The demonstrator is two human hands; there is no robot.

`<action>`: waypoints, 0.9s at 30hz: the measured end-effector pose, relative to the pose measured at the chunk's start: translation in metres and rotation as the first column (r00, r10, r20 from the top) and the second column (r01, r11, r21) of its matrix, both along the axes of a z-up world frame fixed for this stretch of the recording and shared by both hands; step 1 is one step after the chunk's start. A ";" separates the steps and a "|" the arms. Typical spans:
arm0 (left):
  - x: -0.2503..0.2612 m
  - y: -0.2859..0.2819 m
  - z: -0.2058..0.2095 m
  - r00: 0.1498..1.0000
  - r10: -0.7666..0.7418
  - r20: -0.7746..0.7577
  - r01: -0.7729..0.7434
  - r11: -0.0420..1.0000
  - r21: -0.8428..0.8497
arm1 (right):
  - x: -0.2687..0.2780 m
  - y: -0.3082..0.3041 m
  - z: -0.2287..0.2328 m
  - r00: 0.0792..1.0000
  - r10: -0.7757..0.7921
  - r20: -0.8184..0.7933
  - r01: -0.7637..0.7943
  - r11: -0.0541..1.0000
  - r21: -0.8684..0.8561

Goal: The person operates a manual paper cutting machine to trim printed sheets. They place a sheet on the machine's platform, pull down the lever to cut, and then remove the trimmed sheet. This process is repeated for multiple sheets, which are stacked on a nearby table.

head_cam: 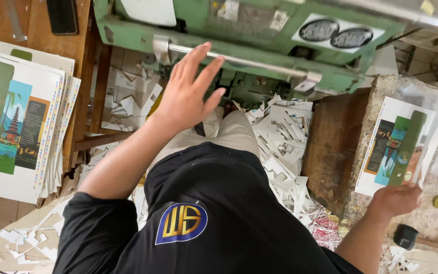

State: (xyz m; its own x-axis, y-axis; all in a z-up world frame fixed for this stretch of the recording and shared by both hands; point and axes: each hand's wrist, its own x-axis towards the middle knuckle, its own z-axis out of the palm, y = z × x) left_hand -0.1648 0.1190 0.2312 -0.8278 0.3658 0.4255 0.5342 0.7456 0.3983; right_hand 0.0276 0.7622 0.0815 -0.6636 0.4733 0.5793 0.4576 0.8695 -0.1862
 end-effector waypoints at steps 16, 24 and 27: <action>0.081 -0.005 -0.105 0.979 0.039 0.200 0.017 0.963 -0.271 | -0.236 -0.244 0.027 0.266 0.959 0.095 -0.964 0.265 0.022; 0.164 -0.130 -0.070 0.929 0.340 -0.148 -0.367 0.900 -0.235 | -0.304 -0.273 0.073 0.294 0.883 0.366 -0.879 0.400 -0.259; 0.172 -0.206 -0.063 0.775 0.495 -0.393 -0.616 0.732 -0.292 | -0.312 -0.271 0.110 0.231 0.970 0.080 -0.969 0.237 -0.075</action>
State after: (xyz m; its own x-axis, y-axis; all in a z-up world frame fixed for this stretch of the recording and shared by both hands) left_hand 0.0069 -0.0872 0.1679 -0.8057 0.0576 0.5896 0.0119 0.9966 -0.0811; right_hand -0.2848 0.4912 0.1917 -0.6651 -0.5661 0.4869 -0.7192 0.6611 -0.2138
